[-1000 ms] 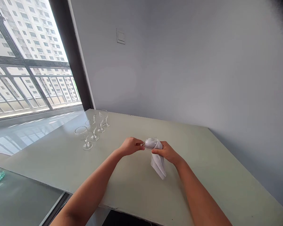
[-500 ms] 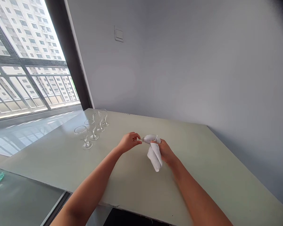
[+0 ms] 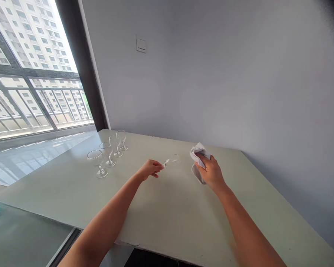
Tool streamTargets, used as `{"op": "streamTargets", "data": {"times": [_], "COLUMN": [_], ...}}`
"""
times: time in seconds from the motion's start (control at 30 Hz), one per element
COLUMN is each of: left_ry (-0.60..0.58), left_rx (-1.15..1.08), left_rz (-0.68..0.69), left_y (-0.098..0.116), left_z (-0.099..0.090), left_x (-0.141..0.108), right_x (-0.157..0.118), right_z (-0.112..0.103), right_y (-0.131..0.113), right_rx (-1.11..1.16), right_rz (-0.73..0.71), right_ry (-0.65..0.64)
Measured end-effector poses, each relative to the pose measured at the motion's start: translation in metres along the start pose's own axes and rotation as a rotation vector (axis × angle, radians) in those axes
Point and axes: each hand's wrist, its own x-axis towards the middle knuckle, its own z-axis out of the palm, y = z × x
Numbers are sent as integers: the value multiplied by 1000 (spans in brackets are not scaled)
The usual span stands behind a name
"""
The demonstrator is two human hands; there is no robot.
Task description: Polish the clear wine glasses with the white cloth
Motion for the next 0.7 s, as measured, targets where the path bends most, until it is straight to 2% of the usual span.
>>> {"op": "streamTargets", "data": {"times": [0.07, 0.17, 0.2, 0.27, 0.37, 0.43, 0.57, 0.63, 0.7], "left_ry": [58, 61, 72, 112, 142, 129, 83, 50, 20], "left_rx": [60, 197, 262, 388, 432, 385, 289, 232, 176], "left_rz": [39, 139, 178, 255, 358, 377, 298, 241, 203], "left_y": [-1, 0, 1, 3, 6, 7, 6, 5, 4], "left_z": [8, 23, 28, 34, 37, 36, 33, 32, 32], "left_x": [-1, -5, -7, -11, -15, -16, -16, -15, -15], "right_x": [-5, -10, -10, -6, 9, 22, 35, 33, 27], "right_z": [6, 26, 32, 40, 39, 34, 29, 33, 40], "right_y": [-21, -50, -56, -61, -56, -48, -28, -17, -6], "right_rx": [-153, -284, -307, -333, -281, -143, 442, 754, 938], "right_rz": [-186, -460, -505, -503, -337, -124, 370, 537, 665], "right_ry": [35, -90, -128, -168, -204, -262, -435, -426, -331]}}
